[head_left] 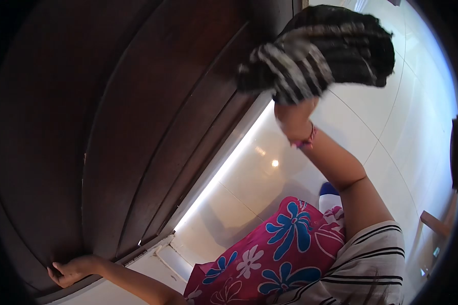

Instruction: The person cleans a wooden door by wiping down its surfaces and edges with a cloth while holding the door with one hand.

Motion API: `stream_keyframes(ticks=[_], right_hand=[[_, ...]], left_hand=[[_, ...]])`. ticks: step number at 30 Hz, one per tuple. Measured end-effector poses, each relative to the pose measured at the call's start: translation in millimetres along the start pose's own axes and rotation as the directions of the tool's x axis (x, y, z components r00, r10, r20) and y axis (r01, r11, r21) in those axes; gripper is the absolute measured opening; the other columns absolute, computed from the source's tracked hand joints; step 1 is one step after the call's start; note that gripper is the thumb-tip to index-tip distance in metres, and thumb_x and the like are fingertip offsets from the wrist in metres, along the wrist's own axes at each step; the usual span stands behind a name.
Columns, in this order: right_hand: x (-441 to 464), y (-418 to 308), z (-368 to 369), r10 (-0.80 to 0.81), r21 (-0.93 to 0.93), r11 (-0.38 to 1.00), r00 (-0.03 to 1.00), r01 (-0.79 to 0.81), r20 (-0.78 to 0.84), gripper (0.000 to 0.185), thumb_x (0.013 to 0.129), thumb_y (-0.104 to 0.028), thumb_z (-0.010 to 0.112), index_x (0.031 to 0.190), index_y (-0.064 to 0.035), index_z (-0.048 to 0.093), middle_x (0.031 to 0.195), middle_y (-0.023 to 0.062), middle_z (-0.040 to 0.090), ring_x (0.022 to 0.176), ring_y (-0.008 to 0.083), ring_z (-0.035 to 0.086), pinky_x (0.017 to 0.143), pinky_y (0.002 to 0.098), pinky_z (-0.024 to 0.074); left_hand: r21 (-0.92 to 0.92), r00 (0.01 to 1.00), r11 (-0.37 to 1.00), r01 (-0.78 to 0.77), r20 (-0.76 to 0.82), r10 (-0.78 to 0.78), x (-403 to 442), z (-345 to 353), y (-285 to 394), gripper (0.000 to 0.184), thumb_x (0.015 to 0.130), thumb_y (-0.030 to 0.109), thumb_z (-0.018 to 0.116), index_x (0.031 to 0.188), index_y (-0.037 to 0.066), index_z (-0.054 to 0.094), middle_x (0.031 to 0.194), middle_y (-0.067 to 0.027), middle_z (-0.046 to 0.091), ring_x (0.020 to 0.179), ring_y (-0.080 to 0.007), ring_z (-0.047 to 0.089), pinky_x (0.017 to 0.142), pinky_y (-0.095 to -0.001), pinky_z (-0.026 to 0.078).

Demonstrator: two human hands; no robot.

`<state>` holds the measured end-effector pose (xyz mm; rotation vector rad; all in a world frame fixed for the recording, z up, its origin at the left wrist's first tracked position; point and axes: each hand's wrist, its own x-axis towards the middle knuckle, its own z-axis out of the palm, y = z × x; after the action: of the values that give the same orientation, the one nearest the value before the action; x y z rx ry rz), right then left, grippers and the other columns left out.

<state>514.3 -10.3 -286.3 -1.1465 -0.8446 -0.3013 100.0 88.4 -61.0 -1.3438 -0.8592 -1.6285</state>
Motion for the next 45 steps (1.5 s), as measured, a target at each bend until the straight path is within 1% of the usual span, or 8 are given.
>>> stream_keyframes(ticks=[18, 22, 24, 28, 32, 38, 41, 45], right_hand=[[-92.2, 120.8, -6.4, 0.757, 0.027, 0.652, 0.650, -0.757, -0.060, 0.027, 0.095, -0.017, 0.043, 0.119, -0.0035, 0.046, 0.116, 0.0068, 0.051, 0.109, 0.0145, 0.046, 0.095, 0.0275, 0.0358], [-51.1, 86.3, -9.6, 0.796, 0.419, 0.591, 0.581, -0.689, -0.167, 0.026, 0.088, -0.009, 0.049, 0.113, 0.0002, 0.049, 0.115, 0.0116, 0.050, 0.105, 0.0218, 0.050, 0.094, 0.0329, 0.0370], [-46.1, 101.6, -22.0, 0.464, 0.097, 0.885, 0.877, -0.454, -0.124, 0.024, 0.086, -0.006, 0.050, 0.110, -0.0024, 0.053, 0.117, 0.0127, 0.050, 0.104, 0.0237, 0.050, 0.094, 0.0363, 0.0368], [1.5, 69.6, -26.9, 0.110, -0.007, 0.994, 0.991, -0.110, 0.078, 0.026, 0.085, -0.005, 0.046, 0.109, -0.0049, 0.057, 0.122, 0.0161, 0.048, 0.116, 0.0313, 0.043, 0.101, 0.0418, 0.0292], [7.7, 59.3, 0.4, 0.358, 0.420, 0.818, 0.919, -0.393, 0.162, 0.043, 0.088, -0.009, 0.041, 0.129, 0.0023, 0.037, 0.136, 0.0222, 0.030, 0.130, 0.0369, 0.023, 0.108, 0.0403, 0.0156], [-62.3, 136.1, -6.1, 0.778, 0.402, 0.587, 0.627, -0.703, -0.040, 0.022, 0.091, -0.013, 0.042, 0.109, -0.0016, 0.049, 0.100, 0.0080, 0.058, 0.091, 0.0166, 0.058, 0.080, 0.0272, 0.0475], [-69.4, 132.9, -25.7, 0.695, 0.027, 0.715, 0.715, -0.698, 0.074, 0.022, 0.093, -0.019, 0.042, 0.103, -0.0033, 0.053, 0.098, 0.0058, 0.059, 0.092, 0.0141, 0.057, 0.081, 0.0267, 0.0462], [-95.5, 146.4, -6.2, 0.739, 0.174, 0.674, 0.650, -0.718, -0.177, 0.033, 0.089, -0.012, 0.046, 0.120, 0.0014, 0.045, 0.115, 0.0146, 0.052, 0.105, 0.0264, 0.051, 0.094, 0.0344, 0.0375]], left_hand=[[0.063, 0.999, 0.997, -0.049, 0.009, 0.049, -0.5, -1.9, -11.7, 0.032, 0.082, 0.031, 0.057, 0.099, 0.004, 0.060, 0.108, -0.0182, 0.042, 0.108, -0.0319, 0.033, 0.090, -0.0476, 0.031], [0.020, 0.999, 0.998, -0.052, 0.012, 0.052, 1.7, -2.5, -17.4, 0.032, 0.082, 0.032, 0.058, 0.099, 0.005, 0.060, 0.108, -0.0179, 0.042, 0.108, -0.0320, 0.033, 0.090, -0.0481, 0.029], [-0.021, 0.999, 0.999, -0.044, 0.009, 0.044, 1.4, -2.0, -20.5, 0.032, 0.082, 0.033, 0.058, 0.099, 0.005, 0.060, 0.108, -0.0180, 0.042, 0.109, -0.0320, 0.033, 0.091, -0.0483, 0.028], [-0.016, 0.999, 0.999, -0.040, 0.005, 0.040, 0.5, -1.6, -14.7, 0.033, 0.082, 0.033, 0.058, 0.099, 0.005, 0.060, 0.109, -0.0180, 0.043, 0.110, -0.0318, 0.033, 0.092, -0.0479, 0.027], [0.016, 0.999, 0.999, -0.034, -0.003, 0.034, 0.3, -1.9, -10.3, 0.033, 0.082, 0.034, 0.059, 0.099, 0.005, 0.060, 0.108, -0.0175, 0.044, 0.110, -0.0315, 0.033, 0.092, -0.0474, 0.027], [0.017, 0.998, 0.998, -0.064, -0.006, 0.064, -0.2, -1.2, -4.3, 0.034, 0.082, 0.032, 0.058, 0.099, 0.004, 0.060, 0.107, -0.0163, 0.045, 0.108, -0.0301, 0.034, 0.091, -0.0467, 0.029], [0.012, 0.998, 0.998, -0.069, 0.002, 0.069, 2.3, -2.6, -9.3, 0.032, 0.082, 0.030, 0.058, 0.099, 0.003, 0.060, 0.107, -0.0161, 0.046, 0.107, -0.0296, 0.034, 0.091, -0.0457, 0.029], [0.012, 0.998, 0.998, -0.068, -0.002, 0.068, -0.7, -1.2, -2.4, 0.031, 0.082, 0.029, 0.058, 0.099, 0.003, 0.059, 0.106, -0.0161, 0.046, 0.107, -0.0299, 0.035, 0.090, -0.0448, 0.031]])
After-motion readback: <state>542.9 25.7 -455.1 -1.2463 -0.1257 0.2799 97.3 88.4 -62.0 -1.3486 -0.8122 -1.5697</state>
